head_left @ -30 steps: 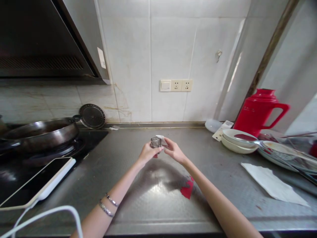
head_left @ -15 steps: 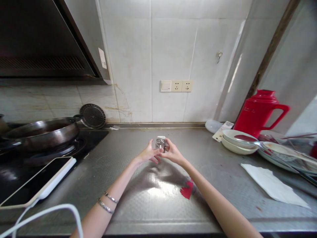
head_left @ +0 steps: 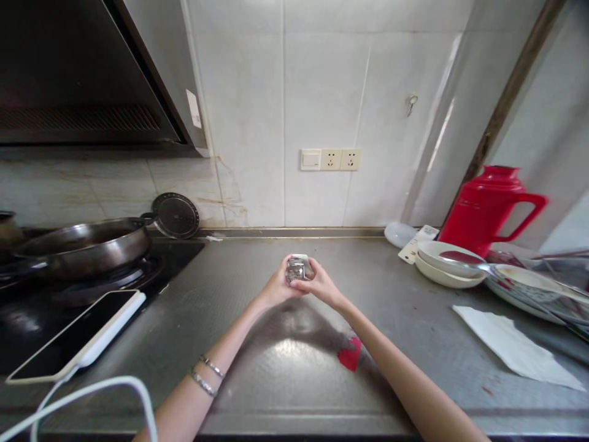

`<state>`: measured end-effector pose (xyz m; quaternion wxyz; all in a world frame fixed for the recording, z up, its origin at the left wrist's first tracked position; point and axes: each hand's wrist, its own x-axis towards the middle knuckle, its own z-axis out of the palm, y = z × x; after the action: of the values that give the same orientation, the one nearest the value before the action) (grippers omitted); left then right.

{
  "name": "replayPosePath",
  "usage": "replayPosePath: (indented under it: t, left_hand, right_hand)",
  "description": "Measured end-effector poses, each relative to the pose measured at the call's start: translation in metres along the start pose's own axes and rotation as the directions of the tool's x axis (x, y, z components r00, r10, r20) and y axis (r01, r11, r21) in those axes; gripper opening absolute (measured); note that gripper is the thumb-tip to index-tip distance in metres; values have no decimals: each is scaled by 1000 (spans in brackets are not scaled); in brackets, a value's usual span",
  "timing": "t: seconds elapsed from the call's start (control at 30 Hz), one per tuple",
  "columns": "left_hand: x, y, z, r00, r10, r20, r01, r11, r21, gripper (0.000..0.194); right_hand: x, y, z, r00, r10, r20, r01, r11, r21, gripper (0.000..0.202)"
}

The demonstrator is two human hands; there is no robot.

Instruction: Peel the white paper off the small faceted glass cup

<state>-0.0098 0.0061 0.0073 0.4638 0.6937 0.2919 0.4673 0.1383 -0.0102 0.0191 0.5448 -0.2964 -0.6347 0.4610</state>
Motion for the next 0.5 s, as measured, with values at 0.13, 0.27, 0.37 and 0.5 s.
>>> replayPosePath:
  t: [0.13,0.27,0.37,0.5]
  left_hand:
    - [-1,1,1,998,35,-58,-24,984,175,92]
    - [-4,3,4,996,57,-68,-38,966,254,86]
    - [-6,2,8,994,62,-90,-34,960,276,85]
    - [-7,-2,12,988,116,-98,-80,946,315,85]
  right_hand:
    - [1,-5,-6,999,-16,-39,14,999,-52,45]
    - [6,-5,-12,992,-5,-125,-7,995,-97,38]
    - [9,-3,-16,978,-124,-170,71,954,-290,38]
    - [5,-9,-15,946,-304,-111,209,836,-508,28]
